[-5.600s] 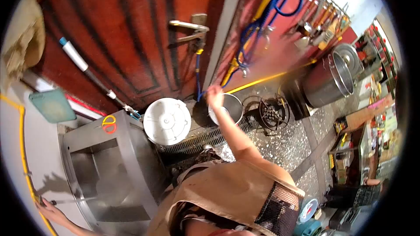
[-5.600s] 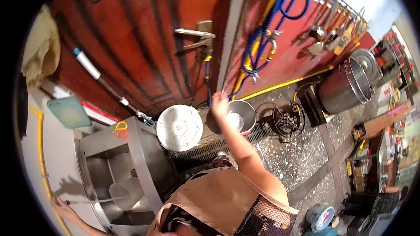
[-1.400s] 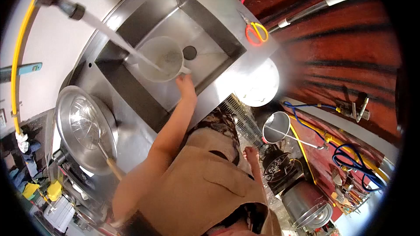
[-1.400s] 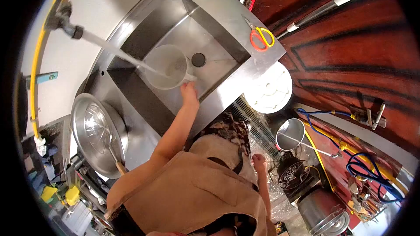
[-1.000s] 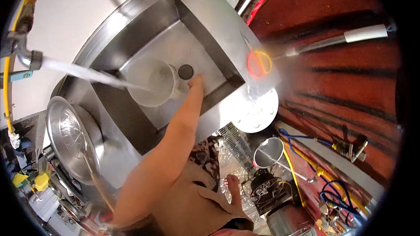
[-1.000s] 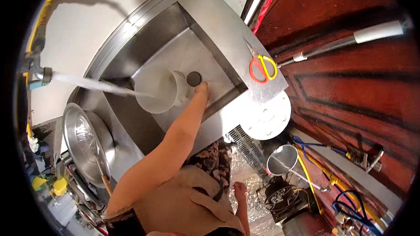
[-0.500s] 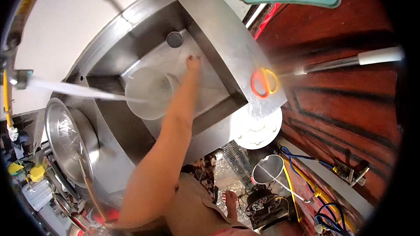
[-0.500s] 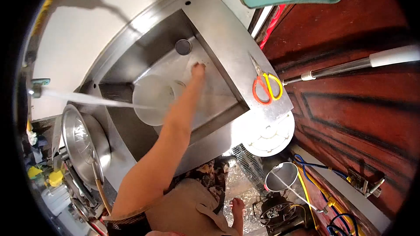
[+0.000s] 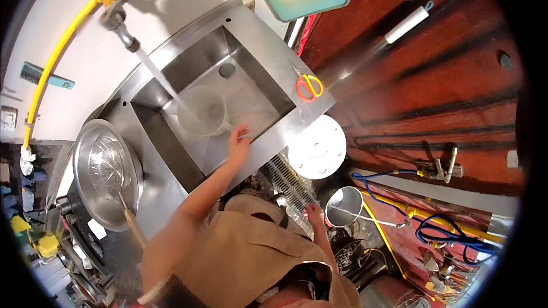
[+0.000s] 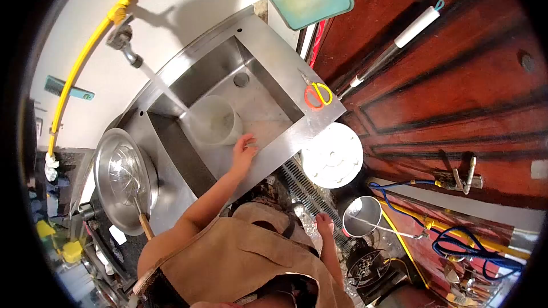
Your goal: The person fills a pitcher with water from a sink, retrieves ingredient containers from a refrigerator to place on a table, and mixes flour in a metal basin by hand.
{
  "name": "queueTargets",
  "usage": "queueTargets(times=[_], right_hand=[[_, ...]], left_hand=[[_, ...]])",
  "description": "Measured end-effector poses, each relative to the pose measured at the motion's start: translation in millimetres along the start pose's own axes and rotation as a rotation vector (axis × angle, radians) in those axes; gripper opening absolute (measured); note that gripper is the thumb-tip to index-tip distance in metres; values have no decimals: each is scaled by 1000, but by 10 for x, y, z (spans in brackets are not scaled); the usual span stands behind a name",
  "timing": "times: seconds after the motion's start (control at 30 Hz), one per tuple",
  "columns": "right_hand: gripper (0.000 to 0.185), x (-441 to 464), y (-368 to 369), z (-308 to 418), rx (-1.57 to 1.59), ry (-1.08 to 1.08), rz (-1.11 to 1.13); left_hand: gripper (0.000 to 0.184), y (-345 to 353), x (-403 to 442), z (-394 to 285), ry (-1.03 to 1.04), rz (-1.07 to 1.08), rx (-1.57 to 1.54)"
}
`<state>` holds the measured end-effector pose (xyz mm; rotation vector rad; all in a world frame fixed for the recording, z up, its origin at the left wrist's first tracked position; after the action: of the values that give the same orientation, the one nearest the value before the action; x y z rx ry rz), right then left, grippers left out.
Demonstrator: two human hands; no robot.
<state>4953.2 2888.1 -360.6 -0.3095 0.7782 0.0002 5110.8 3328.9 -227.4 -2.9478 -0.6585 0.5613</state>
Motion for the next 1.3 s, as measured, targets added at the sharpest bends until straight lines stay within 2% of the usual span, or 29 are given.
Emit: queueTargets(times=[0.07, 0.1, 0.2, 0.3, 0.37, 0.43, 0.47, 0.57, 0.63, 0.73, 0.77, 0.83, 0.97, 1.03, 1.1, 1.17, 1.23, 1.3], right_hand=[[22, -35, -20, 115, 50, 21, 23], [22, -63, -27, 63, 96, 63, 50], [20, -91, -145, 30, 40, 14, 52], [21, -273, -220, 90, 135, 26, 63], [20, -281, -363, -115, 71, 53, -2], [26, -316, -463, -406, 110, 100, -19], [22, -227, -432, -523, -323, -125, 92], [24, -438, -474, -427, -499, -170, -2], [30, -438, -430, -462, -319, -109, 34], [26, -336, -245, -204, -465, -86, 135], [23, -312, -208, -146, -269, -34, 130], [17, -326, -144, -59, 128, 77, 105], [22, -370, -122, 197, 97, 57, 85], [23, -394, -148, 203, 42, 132, 60], [19, -374, -172, 151, 58, 75, 92], [19, -446, -242, 184, -147, 30, 96], [18, -478, -331, 140, -159, -32, 76], [23, -416, -420, -41, -112, -97, 53]], left_hand=[[37, -159, -53, 137, 23, -100, 17], [37, -169, -127, 81, 30, -96, 17], [32, -184, -315, -109, 28, -120, -3], [30, 77, -525, -282, -11, -12, -17], [27, 356, -636, -334, -10, 112, -168], [26, 555, -783, -421, 4, 172, -173], [24, 668, -857, -470, 19, 231, -181], [23, 888, -1031, -482, 32, 322, -94], [24, 986, -1121, -468, 199, 400, -79], [22, 993, -1141, -358, 185, 412, -83], [22, 929, -1082, -373, 178, 397, -81], [15, 693, -903, -602, 339, 221, -22], [19, -196, -692, -1456, 661, -213, -32], [19, -710, -740, -2011, 609, -531, 56], [19, -1198, -863, -2684, 824, -750, 173], [21, -1555, -1101, -3306, 939, -986, 294], [21, -1781, -1267, -3853, 1292, -1142, 371], [21, -1884, -1226, -4262, 1309, -1161, 499]])
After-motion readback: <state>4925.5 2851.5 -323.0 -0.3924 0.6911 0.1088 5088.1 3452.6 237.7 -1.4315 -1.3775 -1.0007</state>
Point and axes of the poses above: each hand's wrist, its own x-axis towards the middle knuckle, its own y-axis out of the palm, z = x × y, the point moved 8 cm from there along x, towards the middle knuckle, and after that the axes turned 14 degrees about x, right-handed, at the moved point
